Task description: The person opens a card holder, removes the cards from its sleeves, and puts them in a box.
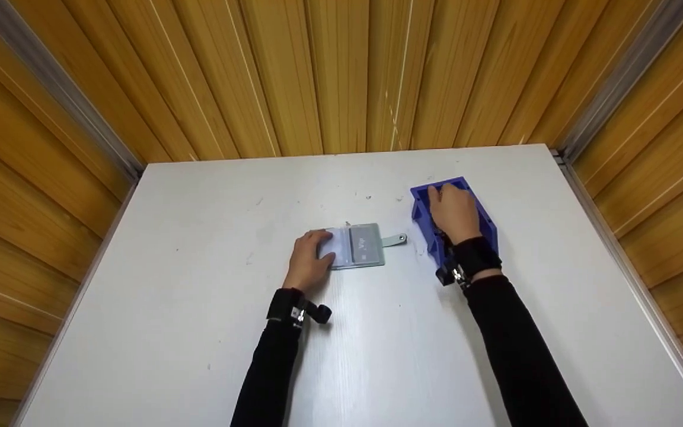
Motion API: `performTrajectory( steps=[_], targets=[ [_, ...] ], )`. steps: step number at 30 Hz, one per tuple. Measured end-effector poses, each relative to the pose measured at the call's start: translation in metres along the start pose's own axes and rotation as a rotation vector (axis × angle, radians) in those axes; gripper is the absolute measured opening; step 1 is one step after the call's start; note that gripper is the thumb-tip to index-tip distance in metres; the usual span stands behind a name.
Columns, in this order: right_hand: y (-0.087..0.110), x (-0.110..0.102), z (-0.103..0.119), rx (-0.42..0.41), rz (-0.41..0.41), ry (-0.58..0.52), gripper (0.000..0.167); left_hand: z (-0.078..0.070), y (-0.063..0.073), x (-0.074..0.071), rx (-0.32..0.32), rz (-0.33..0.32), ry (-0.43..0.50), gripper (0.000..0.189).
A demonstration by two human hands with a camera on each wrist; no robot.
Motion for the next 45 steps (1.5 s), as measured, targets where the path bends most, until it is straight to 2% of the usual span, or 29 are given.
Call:
performTrajectory(
  steps=[6, 13, 20, 24, 30, 37, 40, 45],
  targets=[
    [0.005, 0.023, 0.041, -0.065, 0.077, -0.123, 0.029, 0.001, 0.001, -0.001, -0.003, -0.005, 0.009, 0.043],
    [0.024, 0.074, 0.061, -0.138, 0.307, -0.143, 0.028, 0.001, 0.002, 0.0, 0.005, -0.006, 0.0, 0.043],
    [0.046, 0.111, 0.052, -0.154, 0.505, -0.087, 0.057, 0.0, 0.002, 0.003, 0.0, 0.007, 0.005, 0.043],
    [0.055, 0.119, 0.046, -0.153, 0.558, -0.048, 0.072, -0.002, 0.003, 0.004, -0.009, 0.017, 0.006, 0.043],
    [0.061, 0.122, 0.044, -0.171, 0.568, -0.031, 0.076, -0.002, 0.003, 0.005, -0.015, 0.024, 0.005, 0.044],
    [0.058, 0.123, 0.043, -0.192, 0.546, -0.035, 0.071, -0.002, 0.001, 0.003, -0.01, 0.018, 0.003, 0.043],
    [0.057, 0.122, 0.047, -0.22, 0.511, -0.034, 0.062, -0.002, 0.001, 0.003, -0.003, 0.02, 0.006, 0.043],
    [0.053, 0.116, 0.056, -0.285, 0.409, -0.057, 0.028, -0.002, 0.001, 0.003, 0.014, 0.012, -0.001, 0.043]
  ],
)
Point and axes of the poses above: each hand's wrist, its own y-axis away from the middle knuckle, its own x-axis out of the palm, z = x × y, the point moved 10 cm from there along -y, towards the middle knuckle, and after that the axes turned 4 degrees about -z, right-handed, at the moved point
